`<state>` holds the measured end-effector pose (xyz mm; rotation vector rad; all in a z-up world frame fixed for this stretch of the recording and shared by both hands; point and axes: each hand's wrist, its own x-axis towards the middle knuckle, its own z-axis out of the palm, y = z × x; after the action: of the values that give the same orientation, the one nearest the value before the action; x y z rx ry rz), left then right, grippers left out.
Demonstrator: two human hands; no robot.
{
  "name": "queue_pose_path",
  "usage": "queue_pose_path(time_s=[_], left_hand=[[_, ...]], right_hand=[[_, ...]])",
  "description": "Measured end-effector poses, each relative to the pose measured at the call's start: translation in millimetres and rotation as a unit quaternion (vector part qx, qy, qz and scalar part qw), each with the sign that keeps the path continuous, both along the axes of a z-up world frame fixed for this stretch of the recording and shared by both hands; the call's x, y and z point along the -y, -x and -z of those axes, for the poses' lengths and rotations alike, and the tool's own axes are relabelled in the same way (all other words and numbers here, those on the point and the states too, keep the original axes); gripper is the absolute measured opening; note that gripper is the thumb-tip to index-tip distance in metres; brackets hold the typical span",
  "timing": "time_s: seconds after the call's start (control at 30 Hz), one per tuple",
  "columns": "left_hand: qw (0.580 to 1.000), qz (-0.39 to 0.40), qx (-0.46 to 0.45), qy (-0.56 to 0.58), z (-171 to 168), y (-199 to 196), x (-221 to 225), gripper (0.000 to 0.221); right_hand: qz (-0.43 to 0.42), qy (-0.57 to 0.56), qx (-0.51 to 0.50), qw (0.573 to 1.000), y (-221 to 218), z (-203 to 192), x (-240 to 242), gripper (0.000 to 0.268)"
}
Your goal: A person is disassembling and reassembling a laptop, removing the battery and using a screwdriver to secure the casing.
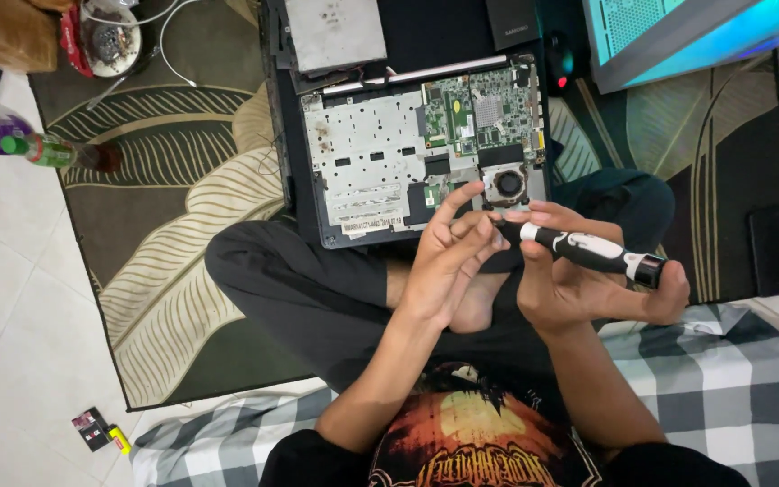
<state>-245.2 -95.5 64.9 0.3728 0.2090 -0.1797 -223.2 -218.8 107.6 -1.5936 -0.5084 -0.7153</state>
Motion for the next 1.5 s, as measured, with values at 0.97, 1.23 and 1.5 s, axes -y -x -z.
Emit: queue_pose_path(time_s=[0.97,1.23,1.5], left_hand=[[0.546,0.003,0.265,-0.795,42.6,-72.6,-38.5,0.026],[0.548,0.006,0.268,-0.792,41.4,-72.5,-39.7,0.025],[0.547,0.012,0.264,-0.794,38.2,-73.4,-41.1,0.025]], right_hand=[[-0.049,0.112,-0.076,0.99,-24.8,115.1,24.8,0.071],[-0.058,0.15,-0.035,0.986,-29.5,123.4,30.0,0.07],[-0.094,0.22,0.008,0.971,-37.6,77.5,14.5,0.058]])
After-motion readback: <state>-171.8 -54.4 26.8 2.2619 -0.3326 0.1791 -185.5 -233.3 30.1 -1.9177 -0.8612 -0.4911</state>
